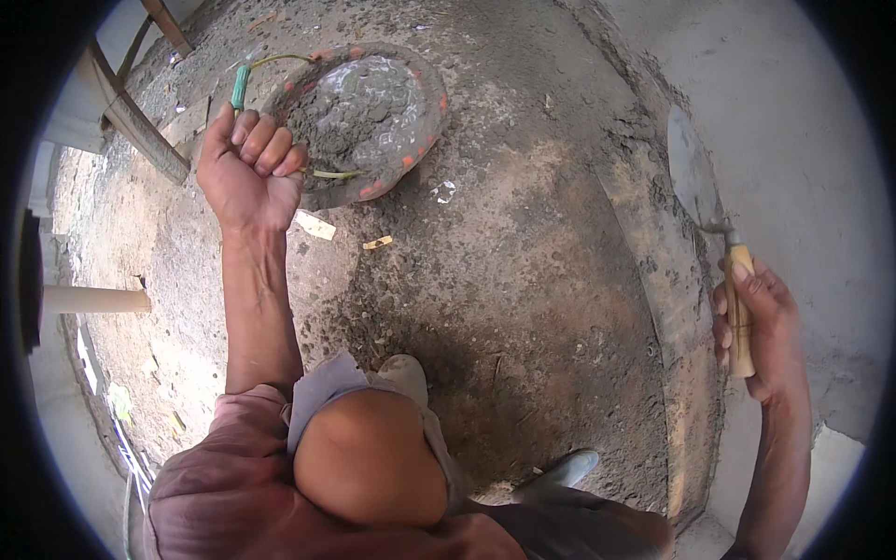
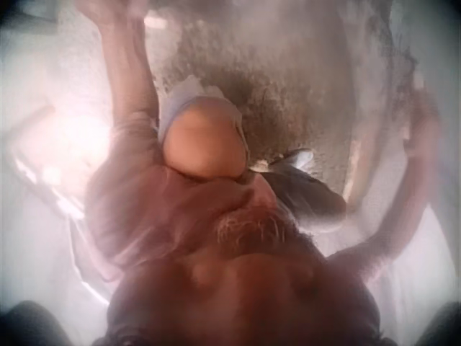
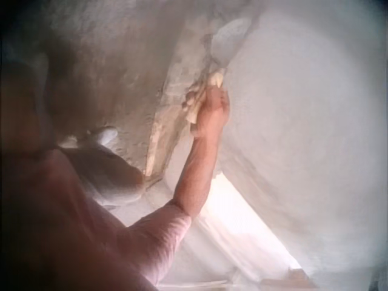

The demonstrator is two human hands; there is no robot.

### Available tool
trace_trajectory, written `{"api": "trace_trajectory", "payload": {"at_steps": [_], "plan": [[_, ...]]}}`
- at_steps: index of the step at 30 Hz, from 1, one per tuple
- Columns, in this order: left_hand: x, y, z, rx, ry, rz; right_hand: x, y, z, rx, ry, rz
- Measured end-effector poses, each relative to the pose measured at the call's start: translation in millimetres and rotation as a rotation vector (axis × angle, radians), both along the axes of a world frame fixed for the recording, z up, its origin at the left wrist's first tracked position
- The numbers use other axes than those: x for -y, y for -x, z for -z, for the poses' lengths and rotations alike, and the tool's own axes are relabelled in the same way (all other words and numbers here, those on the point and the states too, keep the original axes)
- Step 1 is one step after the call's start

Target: The person uses a trowel to apply wet concrete from a bucket to the base of a wall and smooths it across the floor surface.

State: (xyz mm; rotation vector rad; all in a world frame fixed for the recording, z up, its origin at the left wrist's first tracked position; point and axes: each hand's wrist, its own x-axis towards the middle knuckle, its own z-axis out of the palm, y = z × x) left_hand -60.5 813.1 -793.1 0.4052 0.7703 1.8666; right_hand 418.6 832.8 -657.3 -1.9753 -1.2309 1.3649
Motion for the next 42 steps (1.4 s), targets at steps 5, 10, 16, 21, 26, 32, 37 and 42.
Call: {"api": "trace_trajectory", "payload": {"at_steps": [5, 10, 16, 21, 26, 32, 37, 42], "plan": [[0, 2, 2, 0.129, -0.088, 0.059, -142, 116, -44, 0.342, -0.383, -0.407], [13, 29, 17, 0.224, -0.138, 0.106, -210, 240, -82, 0.593, -0.368, -0.72], [23, 47, 51, 0.29, -0.135, 0.086, -259, 209, -6, 0.531, -0.276, -0.781], [51, 66, 90, 0.372, -0.046, -0.049, -213, 117, 108, 0.397, 0.192, -0.701], [50, 62, 99, 0.413, 0.072, -0.155, -173, 27, 205, 0.388, 0.234, -0.486], [44, 46, 38, 0.166, 0.103, -0.118, -218, -39, 281, 0.897, -0.375, -0.554], [0, -8, -13, 0.0, 0.276, -0.133, -275, 57, 300, 0.632, -0.074, -0.605], [5, -28, -60, -0.243, 0.699, -0.191, -272, 208, 225, 0.453, -0.233, -0.862]]}}
